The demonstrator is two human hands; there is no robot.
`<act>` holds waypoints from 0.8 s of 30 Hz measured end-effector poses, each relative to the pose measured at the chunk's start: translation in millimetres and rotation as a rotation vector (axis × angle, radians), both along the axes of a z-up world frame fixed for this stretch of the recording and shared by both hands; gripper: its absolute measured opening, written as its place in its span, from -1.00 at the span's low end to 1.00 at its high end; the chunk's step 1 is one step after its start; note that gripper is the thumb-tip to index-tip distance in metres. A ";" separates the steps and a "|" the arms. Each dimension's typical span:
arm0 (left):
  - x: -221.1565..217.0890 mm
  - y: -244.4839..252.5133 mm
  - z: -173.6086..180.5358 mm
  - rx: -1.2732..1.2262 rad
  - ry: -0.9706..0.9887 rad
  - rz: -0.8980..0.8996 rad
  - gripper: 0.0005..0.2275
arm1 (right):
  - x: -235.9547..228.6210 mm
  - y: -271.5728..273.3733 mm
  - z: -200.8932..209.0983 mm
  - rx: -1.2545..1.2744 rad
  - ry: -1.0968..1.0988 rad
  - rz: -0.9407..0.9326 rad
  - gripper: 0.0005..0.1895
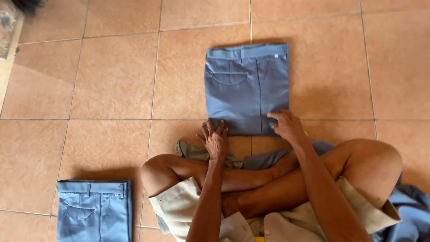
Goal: Folding a pair of blue trousers while sitting on the floor
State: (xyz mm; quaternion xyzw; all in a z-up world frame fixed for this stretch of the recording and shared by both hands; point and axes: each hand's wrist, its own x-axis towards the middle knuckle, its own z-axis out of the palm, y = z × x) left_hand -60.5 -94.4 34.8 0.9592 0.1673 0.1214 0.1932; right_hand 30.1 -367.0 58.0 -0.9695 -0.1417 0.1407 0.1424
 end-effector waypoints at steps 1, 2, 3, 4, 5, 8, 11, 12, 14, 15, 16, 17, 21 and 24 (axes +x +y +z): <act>0.9 0.8 -1.6 -0.086 -0.008 -0.002 -0.66 | 1.9 -5.5 10.2 0.171 0.013 -0.035 -0.53; -2.5 3.3 -5.3 -0.170 -0.004 -0.006 -0.65 | -0.7 -9.5 16.6 0.345 0.039 -0.071 -0.56; -4.8 -2.8 0.9 -0.170 -0.011 0.000 -0.65 | 3.3 -13.3 4.7 0.345 0.034 -0.064 -0.56; -7.1 -10.4 6.8 -0.224 -0.046 0.146 -0.71 | 8.1 -18.6 -6.6 0.227 0.121 -0.289 -0.38; -9.3 -18.3 12.6 -0.277 -0.082 0.293 -0.75 | 13.1 -24.1 -17.9 0.107 0.205 -0.512 -0.17; -28.5 -63.1 18.8 -1.090 0.143 0.516 -0.68 | 18.3 -33.8 -38.9 0.227 0.270 -0.591 -0.24; -16.3 -103.2 -17.1 -1.766 0.028 0.619 -0.51 | 22.5 -28.5 -53.0 0.256 0.255 -0.602 -0.58; -7.1 -111.3 -18.6 -1.776 0.019 0.618 -0.51 | 22.2 -29.4 -50.0 0.250 0.247 -0.595 -0.58; 12.8 -125.2 -21.1 -1.749 0.028 0.765 -0.40 | 22.8 -29.2 -44.3 0.327 0.259 -0.643 -0.66; 20.0 -127.9 -27.1 -1.757 0.017 0.763 -0.40 | 21.2 -29.0 -36.3 0.325 0.250 -0.634 -0.66; 26.7 -128.4 -32.8 -1.500 0.243 0.563 -0.44 | 18.3 -26.9 -29.0 0.347 0.259 -0.631 -0.65; 33.8 -129.5 -38.5 -1.223 0.444 0.368 -0.45 | 15.7 -25.5 -21.8 0.369 0.269 -0.628 -0.64; 29.1 -103.6 -50.2 -1.062 0.354 0.679 -0.51 | 14.1 -26.3 -8.7 0.389 0.296 -0.634 -0.49; 8.1 1.8 -75.6 -0.951 0.147 0.563 -0.72 | 13.6 -32.1 -7.1 0.370 0.293 -0.617 -0.51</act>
